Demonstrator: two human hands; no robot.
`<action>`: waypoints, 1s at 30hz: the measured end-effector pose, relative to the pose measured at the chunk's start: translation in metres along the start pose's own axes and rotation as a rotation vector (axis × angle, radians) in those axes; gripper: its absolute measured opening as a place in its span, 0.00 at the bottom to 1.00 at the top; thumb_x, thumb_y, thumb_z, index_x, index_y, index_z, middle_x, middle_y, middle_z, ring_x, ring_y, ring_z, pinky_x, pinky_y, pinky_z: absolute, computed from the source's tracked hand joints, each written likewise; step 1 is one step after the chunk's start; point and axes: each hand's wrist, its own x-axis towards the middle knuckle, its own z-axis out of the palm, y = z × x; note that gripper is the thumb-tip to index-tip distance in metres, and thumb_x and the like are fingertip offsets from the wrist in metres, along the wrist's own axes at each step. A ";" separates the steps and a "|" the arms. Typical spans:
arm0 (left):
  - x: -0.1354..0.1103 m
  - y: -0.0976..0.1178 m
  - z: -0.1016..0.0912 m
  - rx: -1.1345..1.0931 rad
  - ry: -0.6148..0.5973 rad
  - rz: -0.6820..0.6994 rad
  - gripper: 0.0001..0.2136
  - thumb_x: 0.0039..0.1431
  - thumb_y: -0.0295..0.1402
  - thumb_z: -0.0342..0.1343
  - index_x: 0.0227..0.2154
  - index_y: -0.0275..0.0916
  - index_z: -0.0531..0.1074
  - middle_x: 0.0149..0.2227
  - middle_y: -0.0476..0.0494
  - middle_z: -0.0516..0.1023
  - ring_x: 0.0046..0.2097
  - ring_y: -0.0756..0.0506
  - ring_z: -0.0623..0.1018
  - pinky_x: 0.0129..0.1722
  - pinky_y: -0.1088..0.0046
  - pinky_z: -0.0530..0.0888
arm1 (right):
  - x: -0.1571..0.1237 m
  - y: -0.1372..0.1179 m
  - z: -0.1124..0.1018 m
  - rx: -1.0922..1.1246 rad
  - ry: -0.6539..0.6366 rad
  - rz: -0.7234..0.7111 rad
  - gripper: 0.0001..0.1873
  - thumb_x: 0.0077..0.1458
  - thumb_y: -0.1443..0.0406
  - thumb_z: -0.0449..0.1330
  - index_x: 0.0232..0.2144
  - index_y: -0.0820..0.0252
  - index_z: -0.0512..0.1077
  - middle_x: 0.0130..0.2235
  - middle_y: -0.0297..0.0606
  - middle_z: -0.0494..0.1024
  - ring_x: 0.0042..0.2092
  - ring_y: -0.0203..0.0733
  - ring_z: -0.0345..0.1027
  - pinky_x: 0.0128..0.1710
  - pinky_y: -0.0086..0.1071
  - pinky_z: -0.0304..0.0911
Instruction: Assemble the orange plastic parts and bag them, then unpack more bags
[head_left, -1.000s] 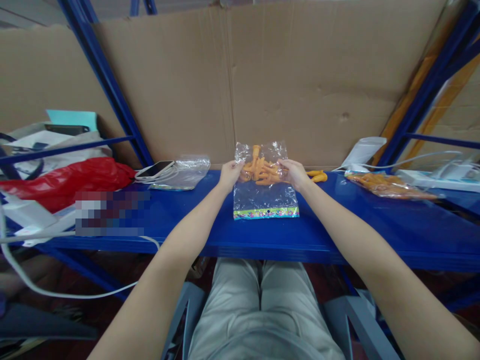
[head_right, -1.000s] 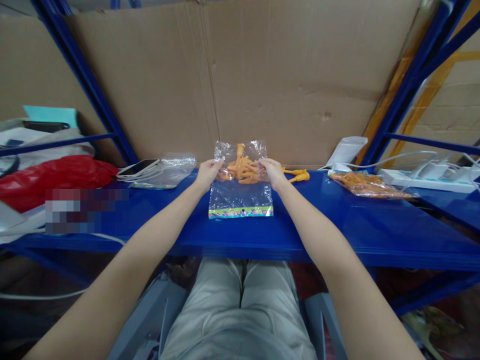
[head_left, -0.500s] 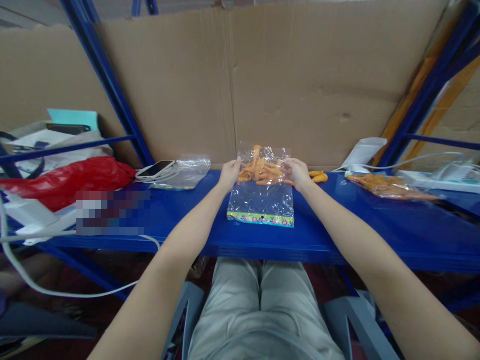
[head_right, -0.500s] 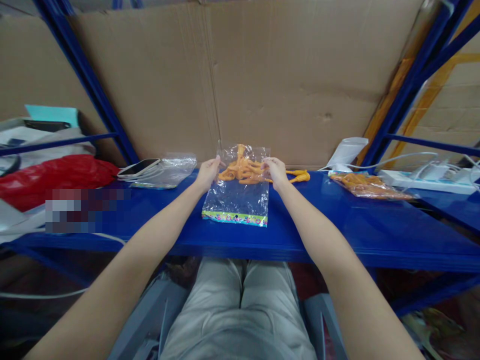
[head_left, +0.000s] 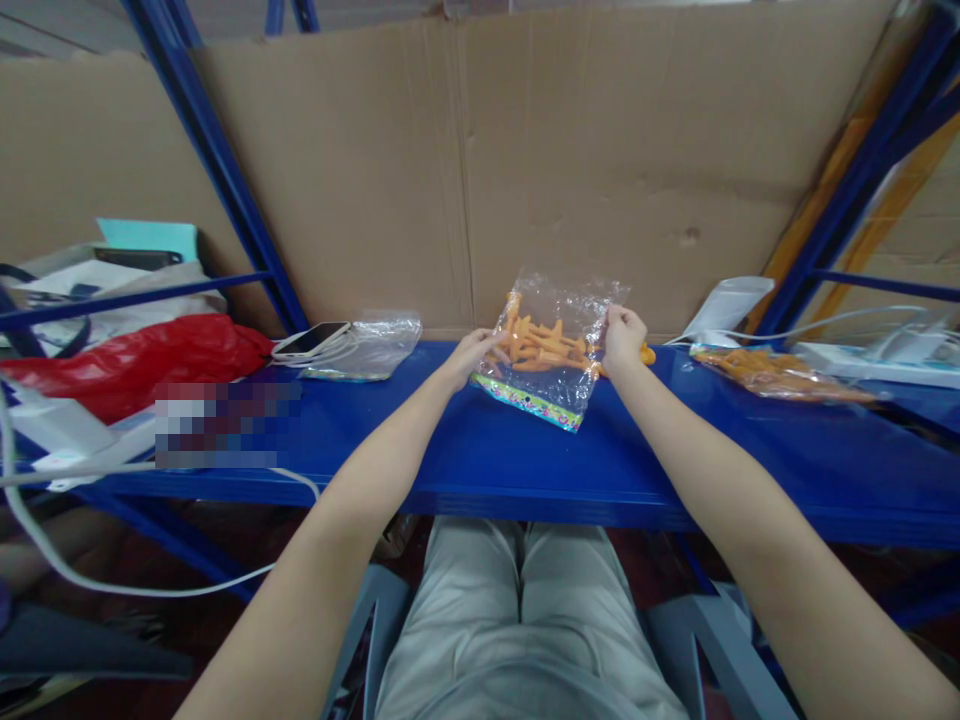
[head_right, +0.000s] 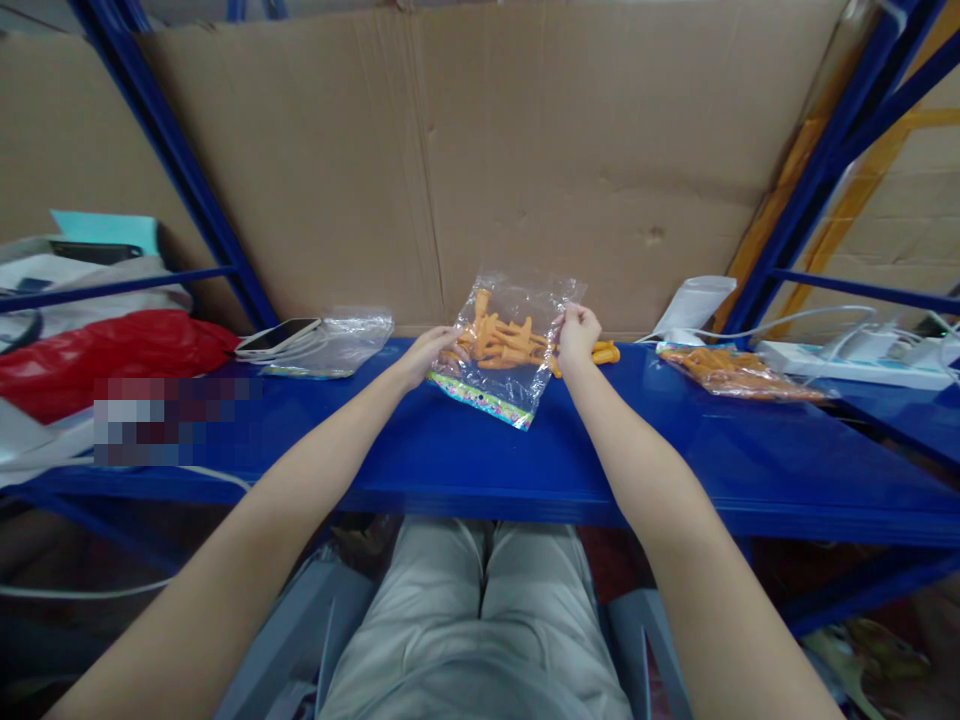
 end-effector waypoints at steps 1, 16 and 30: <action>0.002 -0.002 0.000 0.042 0.016 0.055 0.22 0.62 0.46 0.54 0.50 0.35 0.65 0.36 0.39 0.80 0.29 0.46 0.80 0.32 0.70 0.76 | 0.003 0.000 -0.002 0.015 0.033 -0.002 0.11 0.58 0.70 0.51 0.24 0.57 0.62 0.18 0.23 0.63 0.17 0.29 0.54 0.20 0.24 0.54; -0.014 -0.019 0.039 1.158 -0.084 1.052 0.40 0.58 0.22 0.45 0.70 0.48 0.33 0.72 0.44 0.37 0.72 0.40 0.37 0.66 0.45 0.34 | 0.048 0.007 -0.013 0.309 0.189 0.173 0.09 0.51 0.73 0.52 0.24 0.56 0.60 0.22 0.24 0.63 0.24 0.31 0.61 0.25 0.25 0.64; 0.011 0.018 -0.028 1.316 0.026 1.047 0.35 0.61 0.21 0.41 0.70 0.42 0.39 0.71 0.39 0.48 0.71 0.42 0.49 0.67 0.51 0.47 | 0.039 -0.028 0.041 0.263 -0.205 0.018 0.07 0.57 0.59 0.57 0.34 0.56 0.67 0.30 0.30 0.72 0.25 0.31 0.64 0.21 0.24 0.60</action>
